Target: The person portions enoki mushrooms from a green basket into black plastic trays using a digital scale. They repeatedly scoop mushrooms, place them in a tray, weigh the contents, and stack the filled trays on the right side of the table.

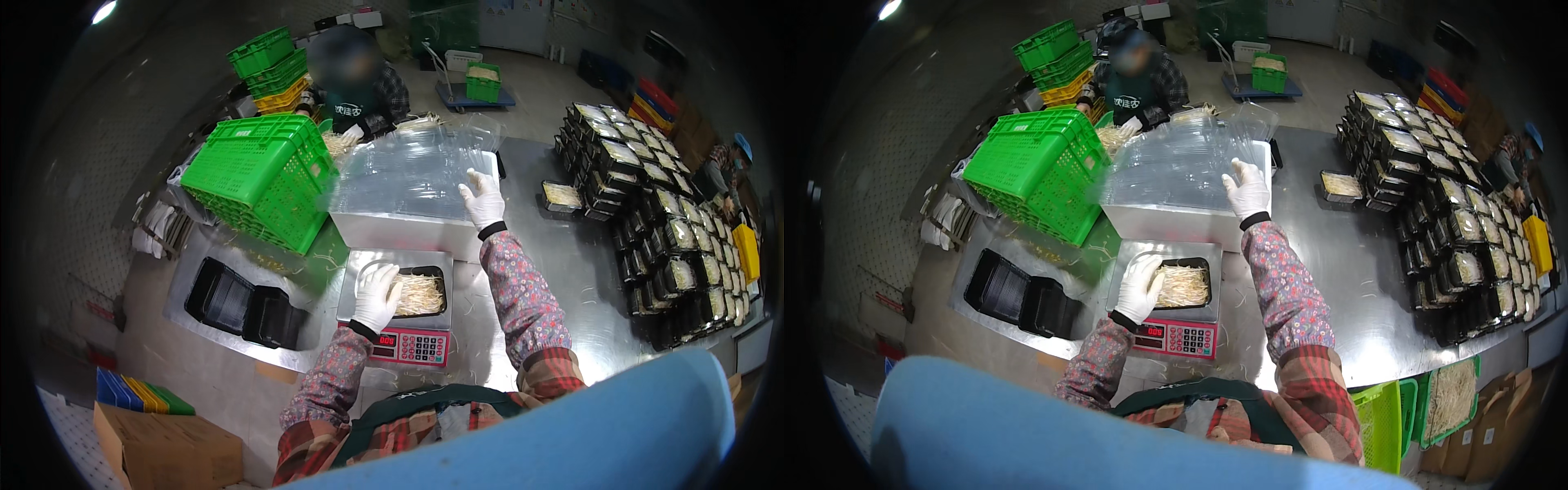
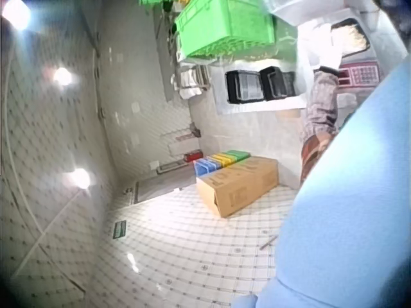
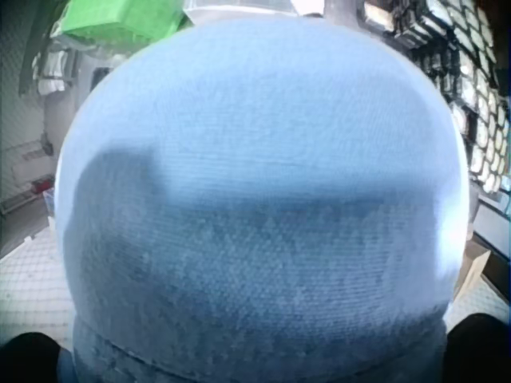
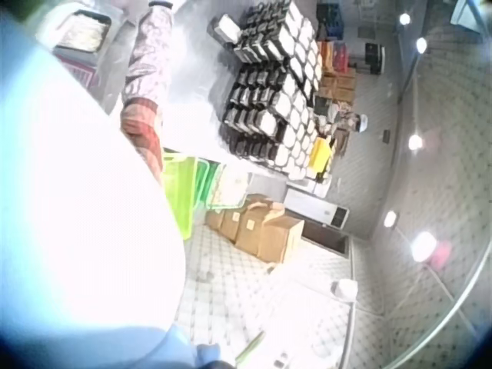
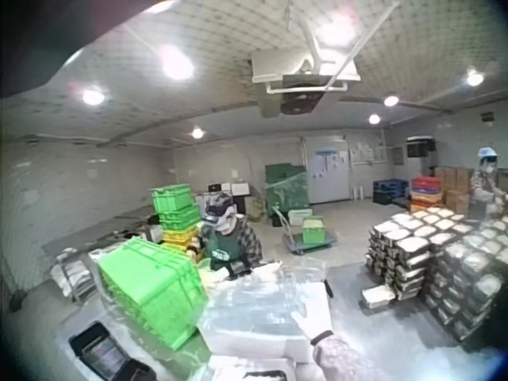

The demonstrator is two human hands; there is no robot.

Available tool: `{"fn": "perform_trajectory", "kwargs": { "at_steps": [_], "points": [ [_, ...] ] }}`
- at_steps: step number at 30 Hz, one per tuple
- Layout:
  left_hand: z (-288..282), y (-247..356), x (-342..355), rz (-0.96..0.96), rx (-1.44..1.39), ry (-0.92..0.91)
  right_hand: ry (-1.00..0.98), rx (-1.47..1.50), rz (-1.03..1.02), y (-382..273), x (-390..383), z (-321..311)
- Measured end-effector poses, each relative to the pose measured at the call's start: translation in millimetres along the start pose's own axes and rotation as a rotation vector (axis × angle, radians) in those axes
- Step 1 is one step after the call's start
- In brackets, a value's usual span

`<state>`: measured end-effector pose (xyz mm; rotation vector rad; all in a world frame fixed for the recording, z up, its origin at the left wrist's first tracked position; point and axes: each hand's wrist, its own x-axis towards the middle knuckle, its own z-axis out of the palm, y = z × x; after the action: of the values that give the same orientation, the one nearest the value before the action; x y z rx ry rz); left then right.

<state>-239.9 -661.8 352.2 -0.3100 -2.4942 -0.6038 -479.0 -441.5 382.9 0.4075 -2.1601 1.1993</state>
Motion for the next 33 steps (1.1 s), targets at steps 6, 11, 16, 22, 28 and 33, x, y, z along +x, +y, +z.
{"fn": "perform_trajectory", "kwargs": {
  "at_steps": [6,11,16,22,28,33],
  "points": [
    [-24.2,1.0,-23.0,-0.137,-0.153,0.095,-0.376,-0.082,0.095,14.1,28.7,19.0],
    [-45.3,4.3,-37.8,-0.257,-0.266,0.191,-0.437,0.038,0.072,18.7,38.6,12.5],
    [-53.9,5.2,-48.2,-0.297,-0.333,0.211,-0.449,-0.016,-0.054,18.3,44.9,1.7],
    [-52.8,2.1,-58.8,-0.322,-0.358,0.212,-0.462,-0.171,-0.292,-0.5,42.2,-19.1],
    [-61.9,-7.1,-59.3,-0.353,-0.419,0.222,-0.046,-0.080,-0.326,-5.3,48.4,-40.6],
    [-76.1,-13.3,-63.9,-0.435,-0.499,0.275,0.076,0.104,-0.248,-34.7,56.1,-73.1]
  ]
}}
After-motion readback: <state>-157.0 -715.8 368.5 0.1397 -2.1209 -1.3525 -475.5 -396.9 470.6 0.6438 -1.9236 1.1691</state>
